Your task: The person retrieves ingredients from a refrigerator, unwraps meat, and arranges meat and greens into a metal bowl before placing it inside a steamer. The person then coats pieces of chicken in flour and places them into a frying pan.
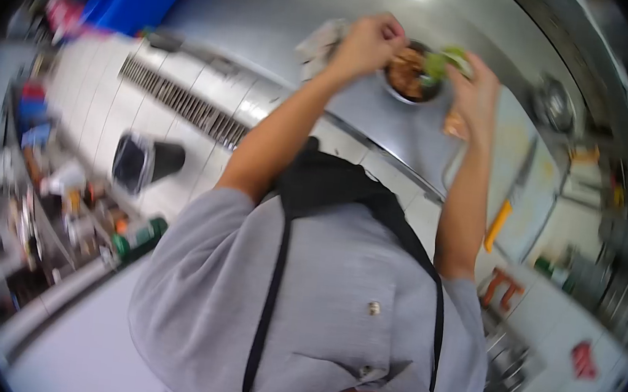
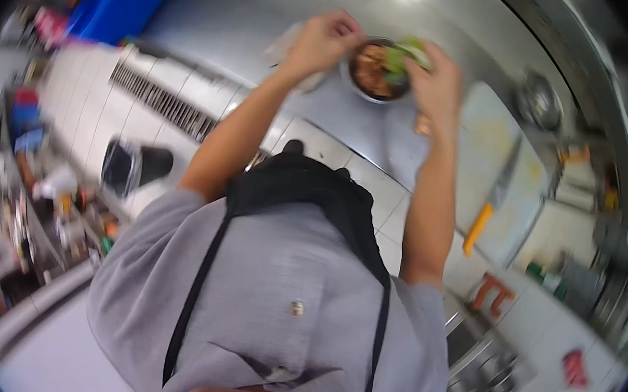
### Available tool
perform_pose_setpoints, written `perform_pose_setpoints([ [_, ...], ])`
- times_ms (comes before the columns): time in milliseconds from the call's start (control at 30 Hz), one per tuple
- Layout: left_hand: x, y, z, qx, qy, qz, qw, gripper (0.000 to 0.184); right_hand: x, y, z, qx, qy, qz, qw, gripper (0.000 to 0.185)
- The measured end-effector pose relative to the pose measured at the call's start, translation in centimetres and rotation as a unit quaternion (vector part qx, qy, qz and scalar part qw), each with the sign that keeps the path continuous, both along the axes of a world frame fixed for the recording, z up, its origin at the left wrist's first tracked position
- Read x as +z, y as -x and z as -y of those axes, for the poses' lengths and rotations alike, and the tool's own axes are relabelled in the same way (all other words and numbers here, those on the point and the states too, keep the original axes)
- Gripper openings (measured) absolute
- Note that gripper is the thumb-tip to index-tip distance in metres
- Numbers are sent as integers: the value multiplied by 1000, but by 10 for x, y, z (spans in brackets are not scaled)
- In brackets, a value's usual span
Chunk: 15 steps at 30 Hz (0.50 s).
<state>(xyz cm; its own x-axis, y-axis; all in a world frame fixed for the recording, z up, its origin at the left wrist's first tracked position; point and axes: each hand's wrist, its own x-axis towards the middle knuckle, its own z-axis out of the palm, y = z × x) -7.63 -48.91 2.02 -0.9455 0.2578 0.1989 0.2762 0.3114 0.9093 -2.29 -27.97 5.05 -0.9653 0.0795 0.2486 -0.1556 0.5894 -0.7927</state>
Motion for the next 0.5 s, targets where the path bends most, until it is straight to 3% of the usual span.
perform_pose_setpoints([
  [33, -22, -5, 25, 41, 5, 8, 999, 29, -5, -2, 0, 9, 32, 10, 999, 25],
  [100, -71, -12, 14, 24, 211, 157, 964, 30, -5, -9, -16, -12, 39, 27, 999, 24],
  [133, -82, -17, 4, 11, 199, 160, 967, 30, -4, -11, -23, -33, 77, 16, 996, 23],
  [200, -96, -24, -6, 50, 14, 275, 960, 22, 1, -16, -40, -66, 108, 4, 992, 22],
  [233, -98, -25, -14, 42, 11, 280, 959, 22, 7, -15, -44, -85, 135, 19, 987, 21],
  [300, -98, -22, -18, 77, -183, 313, 929, 17, 17, -11, -45, -100, 159, 35, 982, 19],
  [367, -100, -23, -22, 91, -191, 342, 915, 19, 21, -10, -39, -70, 188, 19, 979, 19],
  [500, -103, -37, -9, 90, -166, 284, 940, 18, 24, -12, -23, -44, 198, 16, 979, 19],
])
